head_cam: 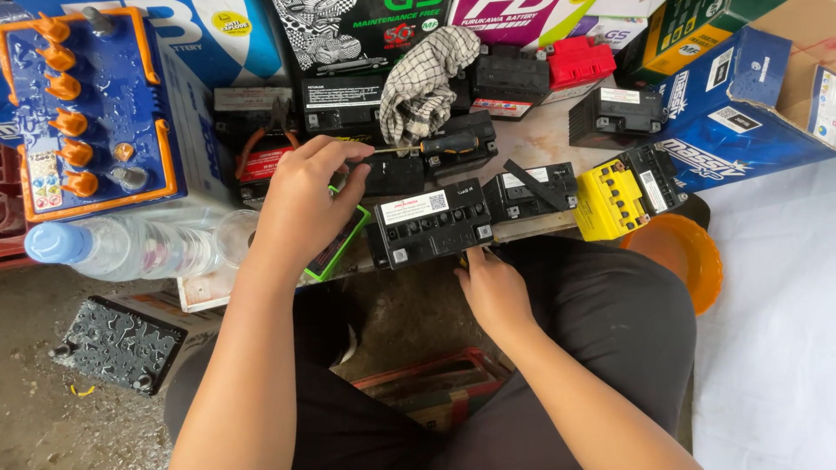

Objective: Clean and repair batteries using a cloth, screwdriver, and pliers.

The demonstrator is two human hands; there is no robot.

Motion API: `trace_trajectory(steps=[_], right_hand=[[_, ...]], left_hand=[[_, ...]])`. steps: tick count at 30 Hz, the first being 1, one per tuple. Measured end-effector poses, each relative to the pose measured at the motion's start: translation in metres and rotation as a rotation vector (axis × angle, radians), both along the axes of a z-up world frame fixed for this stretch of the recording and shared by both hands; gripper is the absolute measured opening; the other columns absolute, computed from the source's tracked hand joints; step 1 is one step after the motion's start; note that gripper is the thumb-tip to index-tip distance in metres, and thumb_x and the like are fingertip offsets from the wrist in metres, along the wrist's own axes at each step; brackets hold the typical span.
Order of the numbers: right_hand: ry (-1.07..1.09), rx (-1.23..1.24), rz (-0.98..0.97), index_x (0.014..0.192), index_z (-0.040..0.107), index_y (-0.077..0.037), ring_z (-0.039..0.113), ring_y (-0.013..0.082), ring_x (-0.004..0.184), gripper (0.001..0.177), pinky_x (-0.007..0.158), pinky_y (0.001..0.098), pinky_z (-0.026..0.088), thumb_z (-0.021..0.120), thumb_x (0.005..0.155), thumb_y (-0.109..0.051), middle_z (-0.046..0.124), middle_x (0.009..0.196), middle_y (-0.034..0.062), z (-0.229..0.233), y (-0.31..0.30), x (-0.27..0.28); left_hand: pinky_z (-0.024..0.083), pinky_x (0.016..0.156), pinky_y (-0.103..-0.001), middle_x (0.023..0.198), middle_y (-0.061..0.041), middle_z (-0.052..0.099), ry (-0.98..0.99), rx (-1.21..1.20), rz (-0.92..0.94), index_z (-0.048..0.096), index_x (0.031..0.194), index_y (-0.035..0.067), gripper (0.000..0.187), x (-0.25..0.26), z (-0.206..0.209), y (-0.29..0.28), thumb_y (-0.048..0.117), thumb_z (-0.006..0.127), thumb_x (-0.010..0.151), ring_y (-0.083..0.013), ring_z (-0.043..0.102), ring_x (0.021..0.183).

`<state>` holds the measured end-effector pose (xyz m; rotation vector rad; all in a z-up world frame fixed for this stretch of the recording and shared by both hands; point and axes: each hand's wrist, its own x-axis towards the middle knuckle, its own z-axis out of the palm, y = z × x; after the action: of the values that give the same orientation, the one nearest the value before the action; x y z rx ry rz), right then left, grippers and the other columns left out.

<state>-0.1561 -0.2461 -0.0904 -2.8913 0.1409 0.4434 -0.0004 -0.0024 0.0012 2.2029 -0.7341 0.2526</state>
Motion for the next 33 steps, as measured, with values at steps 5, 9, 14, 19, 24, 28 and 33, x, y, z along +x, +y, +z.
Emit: trace_trajectory(steps=[5,9,14,19,24,28,33], right_hand=[[-0.052,0.071,-0.04,0.147,0.049,0.004,0.077,0.0249,0.072,0.052,0.049,0.0285,0.062,0.063,0.101,-0.017,0.075,0.093,0.0204,-0.003,-0.004,0.0],[-0.074,0.027,-0.012,0.149,0.046,0.005,0.076,0.0229,0.069,0.052,0.047,0.0264,0.061,0.06,0.102,-0.013,0.075,0.09,0.0189,0.009,0.001,0.002],[-0.178,-0.004,-0.008,0.136,0.059,0.002,0.073,0.0223,0.062,0.041,0.045,0.0296,0.057,0.061,0.101,-0.02,0.072,0.08,0.0122,0.009,-0.011,0.006],[-0.281,-0.115,0.051,0.132,0.061,-0.001,0.068,0.0202,0.052,0.036,0.042,0.0281,0.053,0.06,0.1,-0.018,0.067,0.066,0.0084,-0.013,-0.025,0.021],[-0.273,-0.098,0.062,0.105,0.069,0.002,0.062,0.02,0.047,0.021,0.04,0.0295,0.05,0.057,0.101,-0.015,0.064,0.058,0.0094,-0.034,-0.035,0.031],[-0.33,-0.121,0.071,0.096,0.07,0.001,0.063,0.0203,0.047,0.02,0.04,0.0293,0.05,0.059,0.101,-0.014,0.064,0.056,0.0112,-0.01,-0.027,0.034],[-0.412,-0.178,0.041,0.089,0.07,-0.003,0.061,0.018,0.046,0.019,0.039,0.0291,0.047,0.062,0.099,-0.018,0.061,0.054,0.005,0.009,-0.02,0.032]], left_hand=[[0.049,0.079,-0.034,0.095,-0.002,0.07,0.001,0.012,-0.006,0.075,0.112,0.012,0.02,-0.003,0.002,-0.001,0.005,0.074,0.093,-0.0232,0.073,0.086],[0.049,0.079,-0.034,0.095,-0.002,0.07,-0.006,0.024,-0.005,0.074,0.112,0.012,0.021,-0.003,0.002,0.001,0.004,0.075,0.093,-0.0233,0.073,0.087],[0.049,0.079,-0.034,0.095,-0.003,0.07,0.003,0.027,-0.015,0.074,0.112,0.011,0.02,-0.003,0.001,0.0,0.005,0.074,0.093,-0.0236,0.073,0.086],[0.049,0.079,-0.034,0.094,-0.003,0.07,0.007,0.026,-0.022,0.074,0.111,0.011,0.018,-0.002,-0.002,-0.002,0.005,0.074,0.093,-0.0242,0.073,0.086],[0.049,0.079,-0.034,0.095,-0.002,0.069,0.018,0.054,-0.027,0.074,0.112,0.013,0.019,0.001,-0.006,-0.006,0.008,0.074,0.093,-0.0238,0.073,0.087],[0.049,0.079,-0.033,0.095,-0.002,0.069,0.012,0.067,-0.037,0.074,0.111,0.013,0.019,0.0,-0.008,-0.008,0.008,0.075,0.092,-0.0235,0.073,0.086],[0.049,0.08,-0.035,0.096,-0.003,0.07,0.022,0.071,-0.037,0.074,0.112,0.013,0.02,0.0,-0.007,-0.007,0.008,0.075,0.093,-0.0249,0.073,0.087]])
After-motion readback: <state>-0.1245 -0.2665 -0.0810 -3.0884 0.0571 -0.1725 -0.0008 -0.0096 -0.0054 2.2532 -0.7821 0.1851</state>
